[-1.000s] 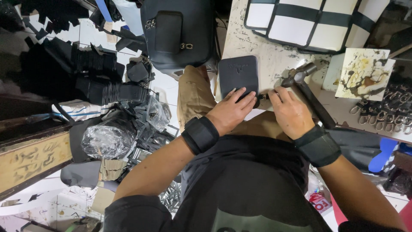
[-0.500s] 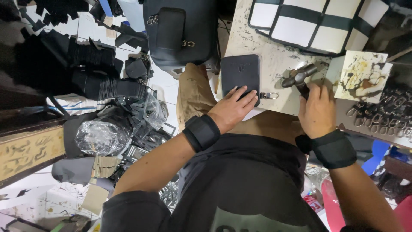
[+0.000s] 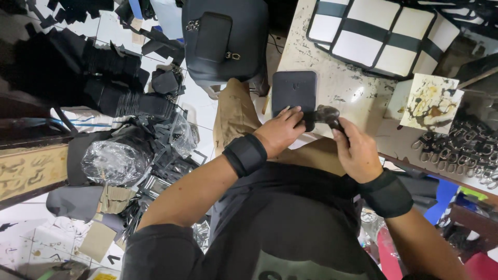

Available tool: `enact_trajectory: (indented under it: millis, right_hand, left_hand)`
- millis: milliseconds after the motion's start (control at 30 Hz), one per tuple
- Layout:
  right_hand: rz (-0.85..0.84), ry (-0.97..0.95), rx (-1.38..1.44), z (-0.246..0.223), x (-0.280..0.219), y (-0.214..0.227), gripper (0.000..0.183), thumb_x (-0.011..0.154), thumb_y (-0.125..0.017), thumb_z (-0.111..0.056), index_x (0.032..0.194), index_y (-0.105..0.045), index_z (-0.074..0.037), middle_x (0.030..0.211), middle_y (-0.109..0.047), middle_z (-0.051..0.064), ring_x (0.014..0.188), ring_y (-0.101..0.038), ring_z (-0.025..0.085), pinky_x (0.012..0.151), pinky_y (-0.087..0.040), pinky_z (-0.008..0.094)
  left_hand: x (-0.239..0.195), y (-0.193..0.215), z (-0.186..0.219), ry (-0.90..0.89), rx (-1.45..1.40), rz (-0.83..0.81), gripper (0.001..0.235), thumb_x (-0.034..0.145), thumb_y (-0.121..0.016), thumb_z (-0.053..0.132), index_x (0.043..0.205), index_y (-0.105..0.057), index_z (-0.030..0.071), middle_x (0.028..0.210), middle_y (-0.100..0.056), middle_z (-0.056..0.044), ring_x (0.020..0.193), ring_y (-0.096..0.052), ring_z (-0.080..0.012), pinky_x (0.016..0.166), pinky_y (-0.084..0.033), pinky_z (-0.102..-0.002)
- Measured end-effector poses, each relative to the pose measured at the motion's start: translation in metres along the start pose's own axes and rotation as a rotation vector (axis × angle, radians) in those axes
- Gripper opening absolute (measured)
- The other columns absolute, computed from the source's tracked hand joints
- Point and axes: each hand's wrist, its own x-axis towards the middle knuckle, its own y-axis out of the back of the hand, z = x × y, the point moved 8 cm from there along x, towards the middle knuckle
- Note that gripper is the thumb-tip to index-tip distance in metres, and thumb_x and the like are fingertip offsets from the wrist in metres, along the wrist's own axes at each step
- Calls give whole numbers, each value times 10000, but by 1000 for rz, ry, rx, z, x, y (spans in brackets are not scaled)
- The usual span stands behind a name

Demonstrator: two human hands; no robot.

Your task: The person sits at a workbench assembling small leather pouches with elastic bands. They position a metal fastener on each pouch and strike it with a hammer to set it, then place the finished pouch on a stack and pick up the next one, repeating the cycle.

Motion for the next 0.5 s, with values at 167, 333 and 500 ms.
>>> enact_trajectory:
  millis: [167, 333, 500]
  right_hand:
    - [-22, 96, -54, -3, -4, -16, 332, 1033, -636, -134, 1331, -653, 13, 982, -713, 237, 884, -700, 468, 629, -590, 474]
    - [-79, 139, -131, -7, 1, -23, 350, 1026, -645, -204, 1320, -669, -16, 984, -723, 207, 832, -701, 462, 606, -604, 461]
    - [-73, 102, -64, 4, -7, -26, 368, 1046, -617, -199, 1364, -655, -16, 1020, -715, 208, 855, -685, 476, 585, -598, 465]
  left_hand:
    - [2, 10, 1, -19, 35, 30, 142, 947, -663, 123, 1078, -614, 95, 1127, -592, -116, 1202, -639, -392, 1000, -558, -483]
    - [-3, -8, 1, -50, 43, 22, 238, 918, -715, 240, 1058, -631, 66, 1166, -581, -192, 1251, -599, -423, 1048, -523, -488]
    - [4, 18, 5, -30, -2, 48, 177, 938, -687, 172, 1027, -672, 20, 1154, -601, -218, 1240, -592, -433, 1077, -492, -497]
